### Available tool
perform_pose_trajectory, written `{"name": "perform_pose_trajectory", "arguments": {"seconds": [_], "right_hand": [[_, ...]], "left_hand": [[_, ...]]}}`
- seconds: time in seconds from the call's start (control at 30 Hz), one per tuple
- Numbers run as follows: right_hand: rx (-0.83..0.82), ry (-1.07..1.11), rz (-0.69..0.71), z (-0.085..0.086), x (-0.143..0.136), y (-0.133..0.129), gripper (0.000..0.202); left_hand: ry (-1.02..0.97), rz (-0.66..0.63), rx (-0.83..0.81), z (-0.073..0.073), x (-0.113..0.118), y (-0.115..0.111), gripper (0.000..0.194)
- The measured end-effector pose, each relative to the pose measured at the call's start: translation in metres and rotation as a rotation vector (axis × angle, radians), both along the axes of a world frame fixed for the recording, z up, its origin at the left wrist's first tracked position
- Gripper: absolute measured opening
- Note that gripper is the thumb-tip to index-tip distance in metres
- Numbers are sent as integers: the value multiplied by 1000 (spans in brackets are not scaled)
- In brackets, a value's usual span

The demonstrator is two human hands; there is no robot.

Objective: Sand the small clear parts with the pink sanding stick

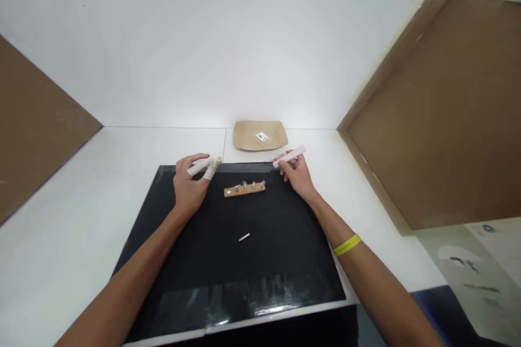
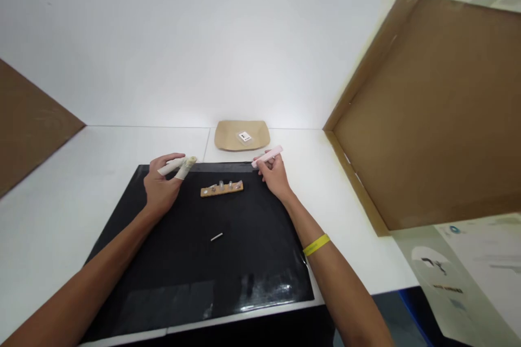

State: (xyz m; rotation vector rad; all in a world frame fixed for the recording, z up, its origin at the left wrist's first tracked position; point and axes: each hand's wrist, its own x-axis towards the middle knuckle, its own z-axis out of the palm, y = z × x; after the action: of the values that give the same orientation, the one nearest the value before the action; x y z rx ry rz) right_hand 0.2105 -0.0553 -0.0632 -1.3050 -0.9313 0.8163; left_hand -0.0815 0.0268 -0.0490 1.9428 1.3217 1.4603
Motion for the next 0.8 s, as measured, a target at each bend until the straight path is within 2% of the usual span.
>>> {"name": "perform_pose_trajectory", "arguments": {"seconds": [0.1, 0.27, 0.5, 0.8], "right_hand": [[24, 70, -14, 3, 1, 14, 55], [37, 201, -15, 2, -2, 22, 55], [8, 283, 5, 2, -6, 13, 54], [-16, 300, -8, 3, -10, 9, 56]], "left_hand": [[-56, 44, -6, 0, 2, 19, 27], [-59, 91, -62, -12, 3, 38, 33], [-110, 183, -106, -21, -5, 39, 32], [-123, 143, -147, -20, -9, 33, 36]]}}
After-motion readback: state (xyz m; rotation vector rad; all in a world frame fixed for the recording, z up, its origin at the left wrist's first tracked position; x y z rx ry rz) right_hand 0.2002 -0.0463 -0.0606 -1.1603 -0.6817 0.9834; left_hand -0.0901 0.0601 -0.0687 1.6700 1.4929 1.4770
